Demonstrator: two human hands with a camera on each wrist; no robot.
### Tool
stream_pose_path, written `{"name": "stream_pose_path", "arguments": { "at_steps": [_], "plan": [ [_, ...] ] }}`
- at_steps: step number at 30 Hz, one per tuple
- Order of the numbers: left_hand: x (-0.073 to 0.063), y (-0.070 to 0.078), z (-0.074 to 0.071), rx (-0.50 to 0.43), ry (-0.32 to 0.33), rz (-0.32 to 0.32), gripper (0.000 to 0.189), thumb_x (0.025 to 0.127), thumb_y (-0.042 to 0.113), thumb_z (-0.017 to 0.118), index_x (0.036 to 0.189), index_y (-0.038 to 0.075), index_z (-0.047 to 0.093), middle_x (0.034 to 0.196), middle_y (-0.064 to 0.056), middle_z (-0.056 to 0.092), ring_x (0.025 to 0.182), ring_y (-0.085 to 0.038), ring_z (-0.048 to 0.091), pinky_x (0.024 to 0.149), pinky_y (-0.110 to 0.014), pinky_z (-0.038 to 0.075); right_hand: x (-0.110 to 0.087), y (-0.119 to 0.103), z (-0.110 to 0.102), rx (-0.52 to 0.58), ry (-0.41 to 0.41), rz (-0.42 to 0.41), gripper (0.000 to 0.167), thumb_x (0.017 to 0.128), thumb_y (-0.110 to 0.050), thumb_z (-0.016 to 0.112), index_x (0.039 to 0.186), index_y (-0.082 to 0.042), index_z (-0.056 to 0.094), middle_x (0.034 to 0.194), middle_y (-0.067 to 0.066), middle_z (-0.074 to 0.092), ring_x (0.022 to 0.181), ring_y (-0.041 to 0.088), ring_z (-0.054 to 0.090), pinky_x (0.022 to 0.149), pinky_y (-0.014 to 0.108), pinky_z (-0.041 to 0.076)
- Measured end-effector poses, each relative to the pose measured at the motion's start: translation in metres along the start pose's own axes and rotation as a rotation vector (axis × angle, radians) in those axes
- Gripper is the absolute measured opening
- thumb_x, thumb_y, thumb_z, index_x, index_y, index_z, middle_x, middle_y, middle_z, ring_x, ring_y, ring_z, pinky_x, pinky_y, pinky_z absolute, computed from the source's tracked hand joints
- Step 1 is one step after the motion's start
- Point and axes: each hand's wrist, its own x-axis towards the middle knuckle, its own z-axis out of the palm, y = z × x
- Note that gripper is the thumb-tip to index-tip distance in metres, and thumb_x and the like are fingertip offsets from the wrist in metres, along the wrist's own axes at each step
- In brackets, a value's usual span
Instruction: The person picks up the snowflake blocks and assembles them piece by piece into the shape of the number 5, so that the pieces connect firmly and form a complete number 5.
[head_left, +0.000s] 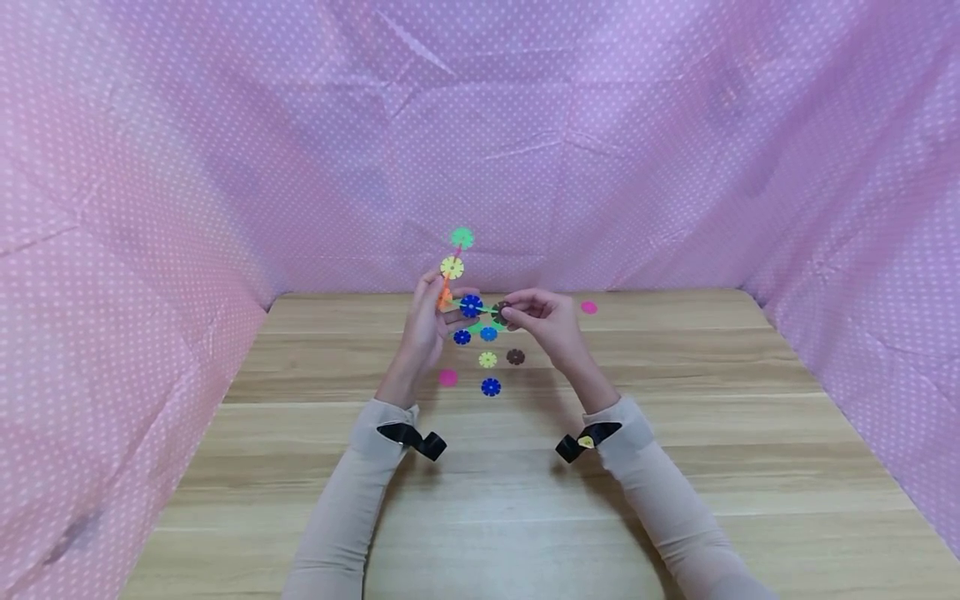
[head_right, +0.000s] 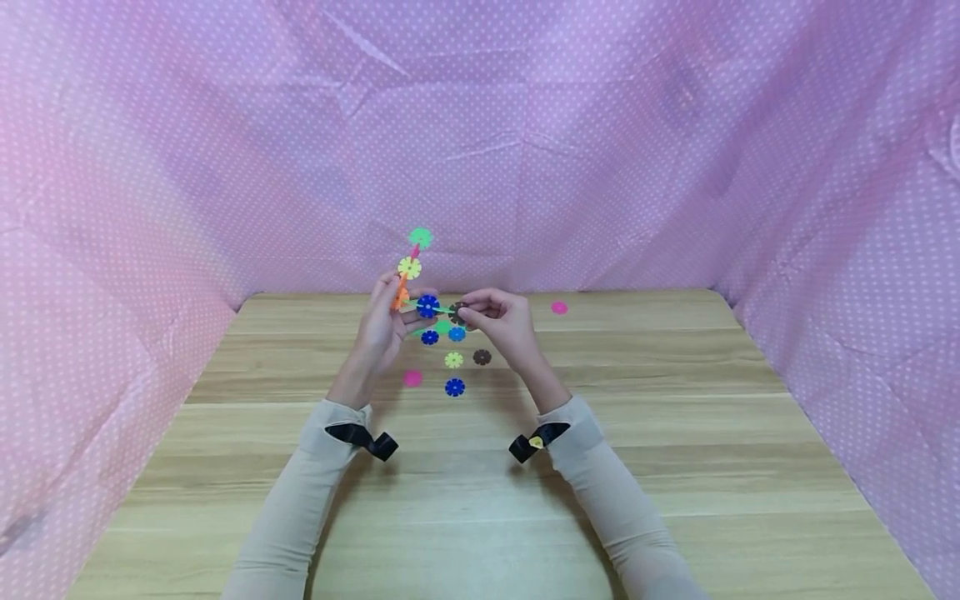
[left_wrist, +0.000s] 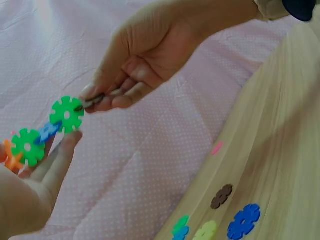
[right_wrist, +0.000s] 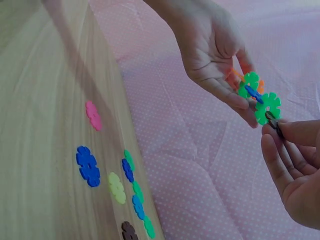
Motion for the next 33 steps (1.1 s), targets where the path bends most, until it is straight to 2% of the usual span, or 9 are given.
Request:
{"name": "stream_pose_path", "arguments": {
  "at_steps": [4,8,12,16,18,20,24,27,33],
  "plan": [
    [-0.001,-0.003,0.002,-0.017,0.076,-0.033,0.038,0.111,0.041,0.031,0.142,0.02,0.042,0.113,-0.014,0.069,0.082,-0.022,0.076,0.09,-0.045,0.062,-0.002,0.004,0.007,0.005,0.018,0.015,0.021,0.09,0.006,0.072,0.108,0.015,0.068,0.092,0.021,0.074,0.072,0.009,0.072,0.071,0.028,0.064],
    [-0.001,-0.005,0.006,-0.077,0.108,-0.055,0.044,0.109,0.023,0.042,0.15,0.016,0.029,0.109,-0.007,0.056,0.078,-0.021,0.072,0.089,-0.046,0.062,-0.004,0.006,0.012,0.02,0.023,0.015,0.021,0.09,0.005,0.073,0.107,0.016,0.067,0.091,0.017,0.074,0.073,0.009,0.072,0.072,0.03,0.064],
    [-0.001,-0.007,0.006,-0.099,0.083,-0.058,0.065,0.095,-0.004,0.052,0.149,0.016,0.023,0.113,-0.008,0.051,0.075,-0.018,0.07,0.085,-0.043,0.064,-0.004,0.006,0.013,0.036,0.027,0.023,0.021,0.09,0.006,0.072,0.107,0.017,0.066,0.09,0.016,0.074,0.073,0.008,0.072,0.072,0.03,0.064],
    [-0.002,-0.008,0.005,-0.015,0.021,-0.064,0.089,0.087,-0.017,0.06,0.154,0.021,0.015,0.142,-0.017,0.039,0.102,-0.029,0.069,0.086,-0.035,0.063,-0.004,0.006,0.012,0.044,0.039,0.042,0.021,0.09,0.008,0.07,0.108,0.017,0.065,0.093,0.025,0.072,0.072,0.008,0.072,0.072,0.03,0.065],
    [-0.002,-0.008,0.006,0.043,0.0,-0.068,0.097,0.086,-0.018,0.065,0.155,0.022,0.011,0.152,-0.02,0.027,0.118,-0.039,0.062,0.088,-0.033,0.062,-0.003,0.006,0.011,0.038,0.037,0.051,0.021,0.09,0.008,0.07,0.108,0.017,0.065,0.095,0.028,0.072,0.072,0.009,0.072,0.072,0.031,0.065],
    [-0.002,-0.007,0.007,0.074,-0.001,-0.078,0.1,0.085,-0.017,0.068,0.156,0.024,0.01,0.153,-0.021,0.024,0.124,-0.042,0.057,0.088,-0.032,0.062,-0.001,0.006,0.01,0.032,0.028,0.057,0.021,0.09,0.007,0.07,0.109,0.017,0.065,0.094,0.025,0.072,0.072,0.009,0.073,0.073,0.033,0.065],
    [-0.002,-0.006,0.009,0.071,0.012,-0.113,0.107,0.086,-0.013,0.071,0.158,0.028,0.004,0.161,-0.025,0.014,0.134,-0.043,0.05,0.091,-0.034,0.061,-0.001,0.006,0.008,0.035,0.002,0.064,0.022,0.091,0.006,0.071,0.109,0.016,0.065,0.087,0.006,0.075,0.072,0.01,0.073,0.073,0.033,0.065],
    [-0.002,-0.006,0.01,0.054,0.019,-0.13,0.111,0.086,-0.01,0.073,0.159,0.031,0.0,0.166,-0.028,0.003,0.137,-0.044,0.049,0.092,-0.035,0.061,-0.001,0.006,0.009,0.047,-0.011,0.061,0.022,0.091,0.006,0.071,0.109,0.016,0.065,0.084,-0.002,0.075,0.071,0.01,0.073,0.073,0.032,0.065],
    [-0.002,-0.009,0.01,0.033,0.022,-0.11,0.105,0.087,-0.012,0.071,0.158,0.03,0.006,0.166,-0.027,0.006,0.116,-0.037,0.065,0.09,-0.036,0.062,-0.002,0.007,0.01,0.035,-0.011,0.066,0.022,0.09,0.006,0.072,0.109,0.016,0.066,0.085,0.0,0.076,0.07,0.009,0.073,0.072,0.03,0.064]
  ]
}}
